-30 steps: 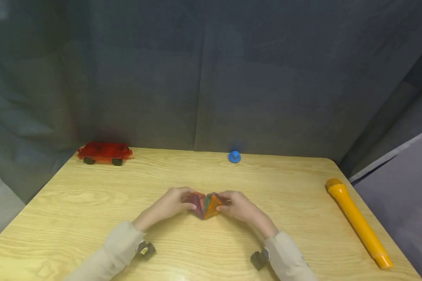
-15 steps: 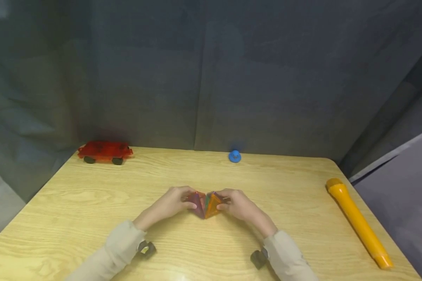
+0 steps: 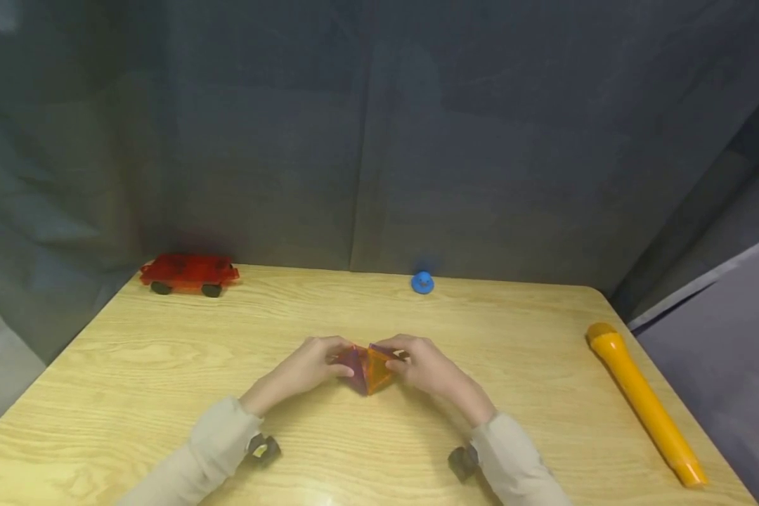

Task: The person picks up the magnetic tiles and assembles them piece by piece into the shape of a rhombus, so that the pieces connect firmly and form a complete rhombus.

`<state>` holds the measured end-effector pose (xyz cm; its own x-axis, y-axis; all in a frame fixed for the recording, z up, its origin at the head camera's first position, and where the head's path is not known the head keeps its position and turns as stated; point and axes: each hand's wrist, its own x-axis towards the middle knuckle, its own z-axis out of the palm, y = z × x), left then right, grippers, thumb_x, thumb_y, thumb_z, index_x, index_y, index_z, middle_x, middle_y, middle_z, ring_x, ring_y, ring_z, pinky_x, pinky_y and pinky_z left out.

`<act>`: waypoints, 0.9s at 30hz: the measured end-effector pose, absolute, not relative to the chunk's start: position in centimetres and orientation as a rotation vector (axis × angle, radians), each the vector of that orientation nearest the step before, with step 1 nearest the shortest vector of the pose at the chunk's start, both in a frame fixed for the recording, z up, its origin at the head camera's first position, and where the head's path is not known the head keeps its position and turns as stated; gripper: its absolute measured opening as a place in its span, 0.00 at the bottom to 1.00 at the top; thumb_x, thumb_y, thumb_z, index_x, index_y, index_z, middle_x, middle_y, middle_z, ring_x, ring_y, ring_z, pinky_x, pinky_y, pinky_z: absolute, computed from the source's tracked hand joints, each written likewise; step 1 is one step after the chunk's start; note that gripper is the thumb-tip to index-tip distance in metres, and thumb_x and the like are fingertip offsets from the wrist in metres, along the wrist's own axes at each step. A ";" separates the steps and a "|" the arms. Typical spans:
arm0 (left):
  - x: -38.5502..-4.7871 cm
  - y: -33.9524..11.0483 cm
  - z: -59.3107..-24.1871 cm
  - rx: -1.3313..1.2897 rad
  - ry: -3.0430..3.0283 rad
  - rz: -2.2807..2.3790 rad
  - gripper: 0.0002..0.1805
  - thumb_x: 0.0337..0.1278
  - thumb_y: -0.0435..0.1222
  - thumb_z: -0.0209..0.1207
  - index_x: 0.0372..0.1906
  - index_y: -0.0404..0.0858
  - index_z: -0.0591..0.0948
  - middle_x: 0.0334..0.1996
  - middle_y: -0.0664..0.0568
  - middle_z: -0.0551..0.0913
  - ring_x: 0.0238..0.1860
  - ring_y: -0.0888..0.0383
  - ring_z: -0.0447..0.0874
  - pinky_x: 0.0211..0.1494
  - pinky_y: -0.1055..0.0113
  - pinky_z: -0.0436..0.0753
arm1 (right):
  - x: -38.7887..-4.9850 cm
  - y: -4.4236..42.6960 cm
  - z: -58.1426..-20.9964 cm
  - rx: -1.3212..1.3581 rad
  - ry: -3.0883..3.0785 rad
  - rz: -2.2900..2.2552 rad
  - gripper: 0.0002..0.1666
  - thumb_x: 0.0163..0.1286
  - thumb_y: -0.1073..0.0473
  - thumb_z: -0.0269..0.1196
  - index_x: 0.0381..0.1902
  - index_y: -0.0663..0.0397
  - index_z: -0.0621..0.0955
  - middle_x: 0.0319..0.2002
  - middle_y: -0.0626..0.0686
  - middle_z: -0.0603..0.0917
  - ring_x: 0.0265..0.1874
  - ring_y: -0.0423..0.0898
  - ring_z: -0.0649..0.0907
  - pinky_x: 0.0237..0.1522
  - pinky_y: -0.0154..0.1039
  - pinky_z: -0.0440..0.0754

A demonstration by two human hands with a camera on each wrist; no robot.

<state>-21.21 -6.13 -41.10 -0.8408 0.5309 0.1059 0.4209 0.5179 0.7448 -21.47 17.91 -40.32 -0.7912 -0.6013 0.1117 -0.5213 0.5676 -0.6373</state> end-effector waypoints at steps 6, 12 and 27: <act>-21.2 -6.1 -41.0 0.847 2.600 1.243 0.19 0.57 0.34 0.63 0.52 0.28 0.78 0.48 0.39 0.83 0.49 0.49 0.82 0.53 0.56 0.80 | -21.4 17.0 -40.1 -0.983 2.676 -1.030 0.17 0.70 0.64 0.58 0.56 0.55 0.79 0.50 0.54 0.82 0.44 0.46 0.81 0.42 0.37 0.80; -21.2 -6.1 -40.9 0.847 2.604 1.233 0.19 0.58 0.33 0.62 0.53 0.28 0.78 0.48 0.39 0.83 0.50 0.48 0.82 0.53 0.57 0.80 | -21.3 16.7 -40.0 -0.975 2.675 -1.056 0.17 0.70 0.65 0.57 0.56 0.58 0.79 0.50 0.55 0.82 0.44 0.46 0.81 0.43 0.37 0.80; -21.6 -5.7 -40.6 0.809 2.619 1.199 0.20 0.60 0.33 0.61 0.56 0.29 0.77 0.51 0.38 0.81 0.50 0.48 0.81 0.55 0.57 0.78 | -21.8 16.7 -40.4 -0.930 2.721 -1.067 0.19 0.70 0.65 0.57 0.59 0.59 0.77 0.51 0.56 0.81 0.37 0.42 0.76 0.37 0.35 0.77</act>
